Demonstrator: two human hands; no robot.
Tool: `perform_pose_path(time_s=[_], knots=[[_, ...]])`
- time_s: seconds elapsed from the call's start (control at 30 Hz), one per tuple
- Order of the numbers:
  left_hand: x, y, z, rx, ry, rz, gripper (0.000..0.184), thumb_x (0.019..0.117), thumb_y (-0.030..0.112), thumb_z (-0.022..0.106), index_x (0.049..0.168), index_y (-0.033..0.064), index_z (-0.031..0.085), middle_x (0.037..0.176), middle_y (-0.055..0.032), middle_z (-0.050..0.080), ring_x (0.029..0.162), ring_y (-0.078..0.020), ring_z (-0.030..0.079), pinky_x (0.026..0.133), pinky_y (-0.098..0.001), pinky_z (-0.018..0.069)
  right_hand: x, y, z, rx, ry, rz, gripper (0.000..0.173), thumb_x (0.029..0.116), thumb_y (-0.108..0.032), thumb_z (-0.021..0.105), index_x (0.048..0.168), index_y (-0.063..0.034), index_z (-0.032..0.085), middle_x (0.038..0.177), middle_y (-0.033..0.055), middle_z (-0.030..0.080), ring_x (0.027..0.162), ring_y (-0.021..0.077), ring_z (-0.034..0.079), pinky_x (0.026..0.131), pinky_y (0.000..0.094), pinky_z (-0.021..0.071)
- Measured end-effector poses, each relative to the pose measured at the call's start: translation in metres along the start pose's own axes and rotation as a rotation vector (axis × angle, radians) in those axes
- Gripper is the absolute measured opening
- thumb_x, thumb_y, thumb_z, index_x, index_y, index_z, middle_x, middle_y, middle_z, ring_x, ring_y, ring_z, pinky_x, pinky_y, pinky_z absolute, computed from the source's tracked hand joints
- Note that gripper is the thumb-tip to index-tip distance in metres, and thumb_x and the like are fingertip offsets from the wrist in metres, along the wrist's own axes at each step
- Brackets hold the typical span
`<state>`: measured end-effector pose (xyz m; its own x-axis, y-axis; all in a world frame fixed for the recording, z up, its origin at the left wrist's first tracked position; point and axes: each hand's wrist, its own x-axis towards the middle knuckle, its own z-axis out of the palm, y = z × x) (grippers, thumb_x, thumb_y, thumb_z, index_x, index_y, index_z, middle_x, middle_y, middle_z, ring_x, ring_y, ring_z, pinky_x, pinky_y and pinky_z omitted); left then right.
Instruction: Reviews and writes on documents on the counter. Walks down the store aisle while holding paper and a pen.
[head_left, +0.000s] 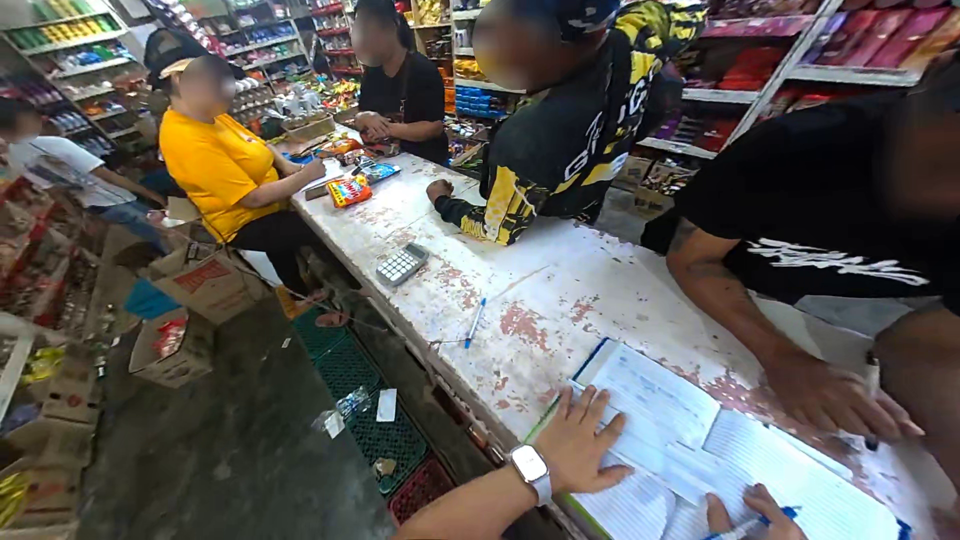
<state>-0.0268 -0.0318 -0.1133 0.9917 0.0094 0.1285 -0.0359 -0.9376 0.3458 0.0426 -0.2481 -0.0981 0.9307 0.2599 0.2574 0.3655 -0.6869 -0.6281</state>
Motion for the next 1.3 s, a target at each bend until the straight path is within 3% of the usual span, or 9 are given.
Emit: perform_pose_path(time_s=[0.13, 0.3, 0.4, 0.57, 0.8, 0.87, 0.97, 1.1, 1.3], knots=[[0.002, -0.001, 0.001, -0.024, -0.009, 0.254, 0.057, 0.1041, 0.042, 0.053, 0.156, 0.0186, 0.045, 0.166, -0.0129, 0.032, 0.156, -0.0344, 0.022, 0.125, -0.0614, 0.0141, 0.002, 0.007, 0.002, 0.004, 0.022, 0.002, 0.045, 0.0975, -0.016, 0.066, 0.126, 0.0171, 0.057, 0.143, 0.0381, 0.05, 0.136, 0.0532, 0.048, 0.117, 0.0551, 0.0357], [0.004, -0.005, 0.002, -0.069, -0.115, 0.416, 0.059, 0.1024, 0.047, 0.054, 0.152, 0.0162, 0.05, 0.161, -0.0128, 0.042, 0.153, -0.0321, 0.03, 0.125, -0.0589, 0.0169, 0.004, 0.009, 0.006, 0.001, 0.028, -0.025, 0.054, 0.0882, -0.019, 0.072, 0.126, 0.0168, 0.057, 0.143, 0.0393, 0.05, 0.132, 0.0597, 0.048, 0.113, 0.0673, 0.0353], [0.005, -0.008, -0.002, -0.094, -0.17, 0.43, 0.059, 0.1031, 0.048, 0.052, 0.153, 0.0161, 0.049, 0.162, -0.012, 0.041, 0.153, -0.032, 0.031, 0.125, -0.0603, 0.0181, 0.004, 0.005, 0.003, 0.028, 0.055, 0.012, 0.055, 0.0898, -0.026, 0.074, 0.123, 0.0153, 0.06, 0.141, 0.0373, 0.053, 0.131, 0.0556, 0.052, 0.111, 0.0638, 0.0391], [0.005, -0.021, 0.005, -0.091, -0.083, 0.561, 0.054, 0.1033, 0.046, 0.048, 0.145, 0.0125, 0.059, 0.155, -0.0145, 0.049, 0.146, -0.0369, 0.043, 0.119, -0.0658, 0.0263, 0.004, 0.001, 0.006, 0.076, 0.248, 0.135, 0.034, 0.0984, -0.014, 0.065, 0.116, 0.0148, 0.063, 0.127, 0.0313, 0.065, 0.118, 0.0417, 0.066, 0.102, 0.0489, 0.0523], [0.007, -0.027, 0.006, -0.076, -0.045, 0.614, 0.057, 0.1025, 0.053, 0.044, 0.137, 0.0127, 0.066, 0.149, -0.0182, 0.055, 0.139, -0.0421, 0.05, 0.114, -0.0679, 0.0311, 0.0, 0.014, 0.014, -0.01, 0.41, 0.088, 0.025, 0.0982, -0.013, 0.064, 0.108, 0.0099, 0.067, 0.121, 0.0262, 0.07, 0.108, 0.0375, 0.071, 0.094, 0.0468, 0.0574], [0.012, -0.029, -0.003, -0.093, -0.051, 0.648, 0.055, 0.1009, 0.052, 0.048, 0.132, 0.0116, 0.069, 0.145, -0.0218, 0.057, 0.137, -0.0456, 0.051, 0.113, -0.0693, 0.032, -0.002, 0.024, -0.001, -0.073, 0.479, 0.17, 0.028, 0.098, -0.012, 0.064, 0.112, 0.0121, 0.065, 0.121, 0.0276, 0.069, 0.11, 0.0396, 0.07, 0.097, 0.0501, 0.0562], [0.028, -0.03, -0.017, -0.123, -0.079, 0.689, 0.056, 0.1005, 0.052, 0.051, 0.131, 0.0093, 0.069, 0.146, -0.0247, 0.055, 0.14, -0.0484, 0.047, 0.113, -0.0722, 0.0282, -0.008, 0.04, -0.045, -0.186, 0.511, 0.457, 0.039, 0.1023, -0.016, 0.06, 0.129, 0.0127, 0.059, 0.125, 0.0311, 0.065, 0.117, 0.0441, 0.064, 0.103, 0.0555, 0.0509], [0.051, -0.026, -0.018, -0.126, -0.111, 0.745, 0.061, 0.1009, 0.054, 0.049, 0.14, 0.0091, 0.063, 0.151, -0.0239, 0.051, 0.143, -0.0486, 0.042, 0.114, -0.0733, 0.0249, -0.018, 0.054, -0.091, -0.143, 0.463, 0.802, 0.044, 0.102, -0.014, 0.062, 0.135, 0.011, 0.048, 0.115, 0.0365, 0.062, 0.104, 0.0511, 0.065, 0.092, 0.0631, 0.0508], [0.069, -0.009, -0.009, -0.151, -0.192, 0.799, 0.067, 0.0991, 0.059, 0.05, 0.143, 0.0091, 0.06, 0.155, -0.0239, 0.046, 0.145, -0.0482, 0.038, 0.116, -0.0727, 0.023, -0.013, 0.048, -0.09, -0.097, 0.525, 0.764, 0.039, 0.1004, -0.009, 0.063, 0.131, 0.0119, 0.051, 0.115, 0.0349, 0.062, 0.105, 0.0484, 0.064, 0.093, 0.0603, 0.0507]])
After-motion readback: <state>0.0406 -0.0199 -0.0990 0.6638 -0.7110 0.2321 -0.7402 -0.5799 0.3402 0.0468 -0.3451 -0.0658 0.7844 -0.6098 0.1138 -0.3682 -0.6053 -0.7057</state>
